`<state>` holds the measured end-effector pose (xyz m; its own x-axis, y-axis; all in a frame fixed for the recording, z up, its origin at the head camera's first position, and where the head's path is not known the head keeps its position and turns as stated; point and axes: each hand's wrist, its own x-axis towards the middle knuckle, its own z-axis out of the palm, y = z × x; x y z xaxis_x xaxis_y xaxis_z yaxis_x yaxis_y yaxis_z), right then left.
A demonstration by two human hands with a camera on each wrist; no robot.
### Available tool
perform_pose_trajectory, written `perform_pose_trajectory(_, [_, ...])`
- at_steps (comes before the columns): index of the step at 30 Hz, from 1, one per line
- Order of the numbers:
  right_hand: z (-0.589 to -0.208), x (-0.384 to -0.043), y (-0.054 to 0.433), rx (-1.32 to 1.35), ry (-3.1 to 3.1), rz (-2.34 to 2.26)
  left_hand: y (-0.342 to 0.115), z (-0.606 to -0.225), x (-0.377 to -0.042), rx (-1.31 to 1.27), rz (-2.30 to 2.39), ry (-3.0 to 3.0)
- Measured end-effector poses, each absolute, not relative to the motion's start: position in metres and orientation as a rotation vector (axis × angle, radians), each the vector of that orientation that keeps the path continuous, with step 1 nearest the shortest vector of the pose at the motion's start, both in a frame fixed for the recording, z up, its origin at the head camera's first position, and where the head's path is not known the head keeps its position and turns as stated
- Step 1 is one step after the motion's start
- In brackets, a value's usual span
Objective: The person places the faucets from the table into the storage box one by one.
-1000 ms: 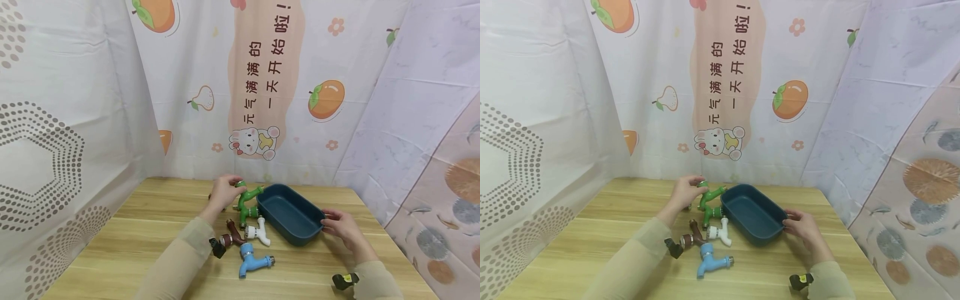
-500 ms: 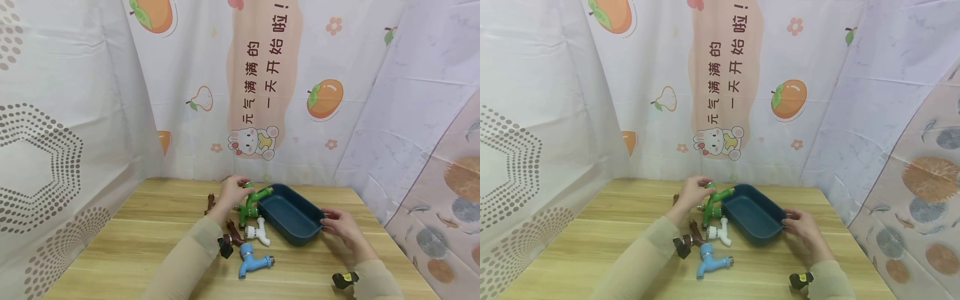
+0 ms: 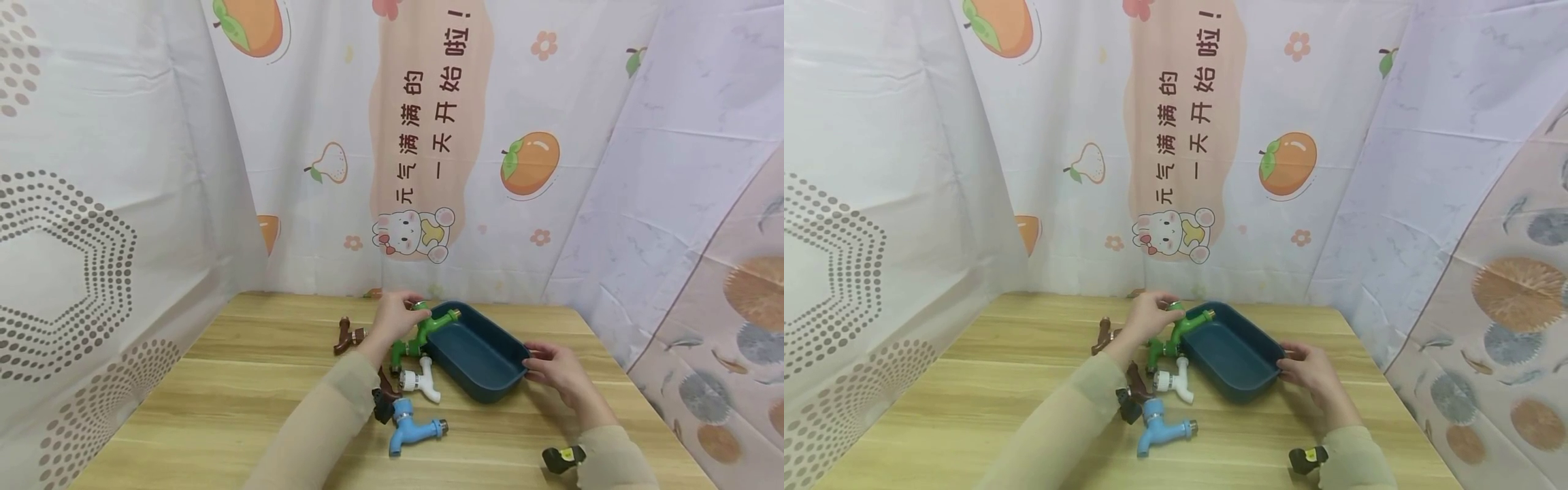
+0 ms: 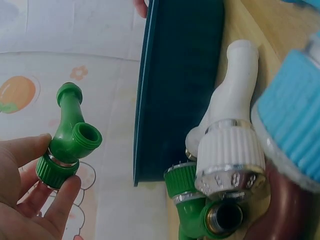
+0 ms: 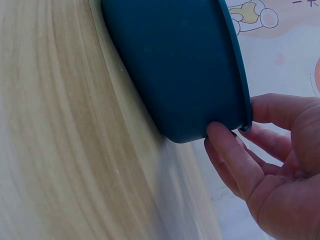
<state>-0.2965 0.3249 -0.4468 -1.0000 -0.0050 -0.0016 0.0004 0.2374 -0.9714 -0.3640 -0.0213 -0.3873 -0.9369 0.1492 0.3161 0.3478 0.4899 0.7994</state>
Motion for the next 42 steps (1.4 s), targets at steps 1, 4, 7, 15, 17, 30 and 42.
perform_pose_trajectory(1, [-0.447,-0.296,0.325,-0.004,2.469,-1.935,-0.019,-0.387,-0.364,-0.43,-1.432,-2.529])
perform_pose_trajectory(4, [-0.446,-0.296,0.325,0.0,2.469,-1.932,-0.013,-0.388,-0.365,-0.428,-1.454,-2.534])
perform_pose_trajectory(7, [-0.446,-0.296,0.325,0.003,2.471,-1.929,-0.007,-0.387,-0.364,-0.422,-1.49,-2.532])
perform_pose_trajectory(15, [-0.445,-0.296,0.326,0.001,2.469,-1.924,0.012,-0.39,-0.365,-0.424,-1.465,-2.549])
perform_pose_trajectory(17, [-0.445,-0.296,0.327,-0.002,2.47,-1.923,0.016,-0.391,-0.365,-0.422,-1.477,-2.555])
perform_pose_trajectory(30, [-0.446,-0.296,0.324,-0.007,2.459,-1.937,0.043,-0.402,-0.366,-0.442,-1.444,-2.604])
perform_pose_trajectory(42, [-0.446,-0.296,0.324,0.006,2.467,-1.926,0.054,-0.408,-0.361,-0.427,-1.438,-2.635])
